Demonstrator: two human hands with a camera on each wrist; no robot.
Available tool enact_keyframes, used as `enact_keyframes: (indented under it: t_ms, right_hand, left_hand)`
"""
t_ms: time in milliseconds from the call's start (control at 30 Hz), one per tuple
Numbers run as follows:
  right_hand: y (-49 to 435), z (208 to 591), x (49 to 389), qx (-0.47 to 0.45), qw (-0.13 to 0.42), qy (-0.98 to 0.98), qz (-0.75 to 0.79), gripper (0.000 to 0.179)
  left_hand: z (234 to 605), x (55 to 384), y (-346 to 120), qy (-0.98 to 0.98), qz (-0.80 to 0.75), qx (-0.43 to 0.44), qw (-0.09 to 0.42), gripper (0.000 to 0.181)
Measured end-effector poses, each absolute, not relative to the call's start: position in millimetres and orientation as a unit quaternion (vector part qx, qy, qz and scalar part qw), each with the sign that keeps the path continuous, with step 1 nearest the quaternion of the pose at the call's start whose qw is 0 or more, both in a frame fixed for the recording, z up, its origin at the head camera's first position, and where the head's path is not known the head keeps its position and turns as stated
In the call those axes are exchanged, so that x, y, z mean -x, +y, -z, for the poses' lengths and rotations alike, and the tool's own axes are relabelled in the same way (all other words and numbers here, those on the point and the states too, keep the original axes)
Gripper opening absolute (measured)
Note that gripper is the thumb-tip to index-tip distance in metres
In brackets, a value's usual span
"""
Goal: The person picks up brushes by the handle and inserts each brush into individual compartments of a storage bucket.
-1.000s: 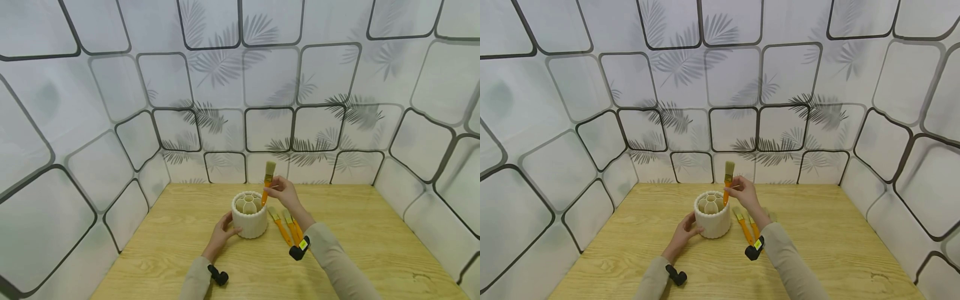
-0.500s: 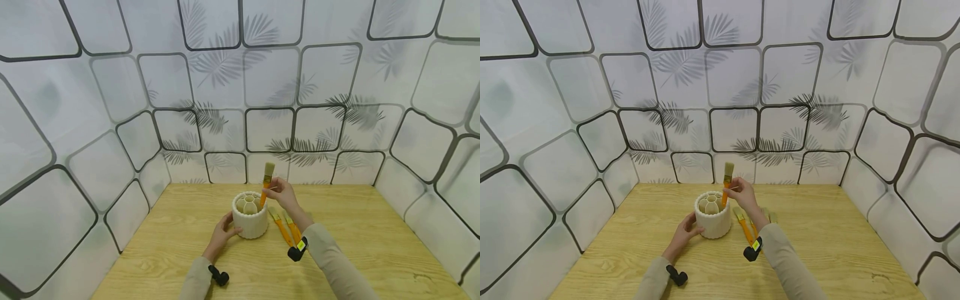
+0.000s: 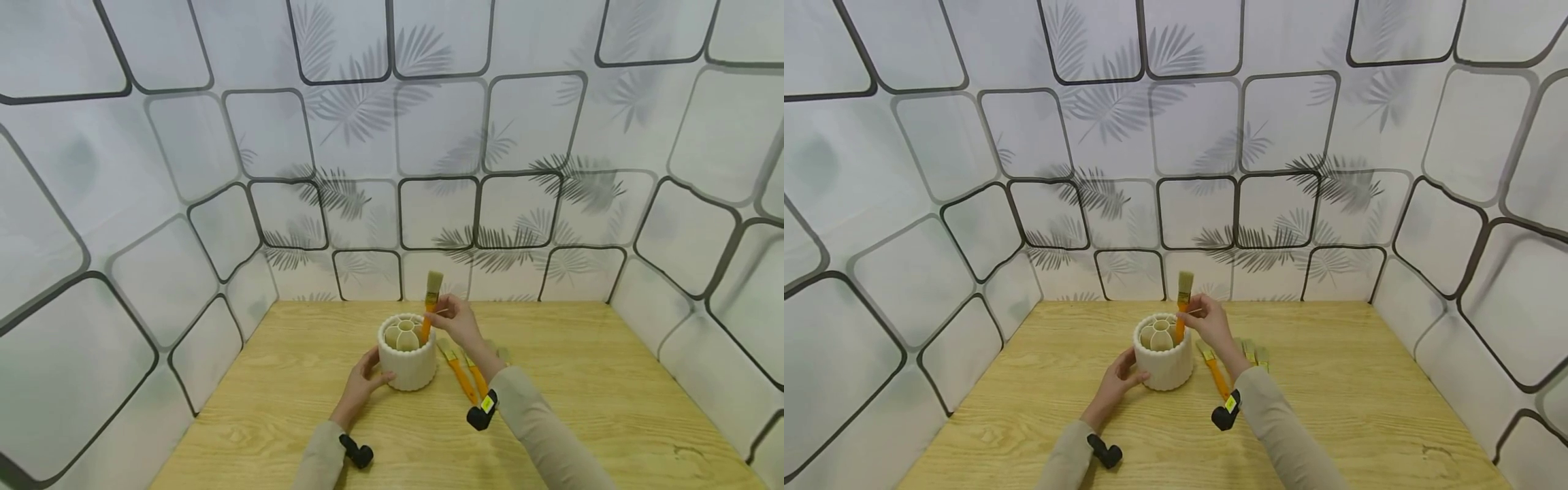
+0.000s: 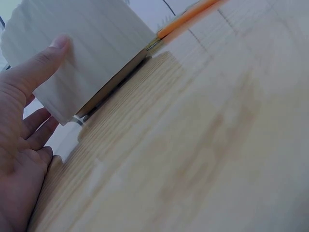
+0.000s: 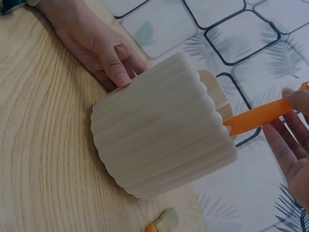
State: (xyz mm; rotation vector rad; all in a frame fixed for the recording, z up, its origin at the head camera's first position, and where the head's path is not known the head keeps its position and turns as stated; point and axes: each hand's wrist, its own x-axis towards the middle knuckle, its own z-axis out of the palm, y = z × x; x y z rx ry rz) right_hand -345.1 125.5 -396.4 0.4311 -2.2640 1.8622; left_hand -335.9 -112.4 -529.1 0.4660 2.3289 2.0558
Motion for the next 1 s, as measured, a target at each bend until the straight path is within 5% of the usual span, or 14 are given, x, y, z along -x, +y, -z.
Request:
enact_keyframes:
  t_ms: [500, 1000]
  right_hand:
    - [125, 429, 369, -0.127, 0.081, -0.769, -0.621, 0.027]
    - [116, 410, 344, -0.145, 0.093, -0.773, -0.610, 0.025]
  left_hand:
    - [530, 336, -112, 0.740, -0.655, -0.154, -0.002, 0.071]
    - [531, 336, -112, 0.730, -0.666, -0.154, 0.004, 0.072]
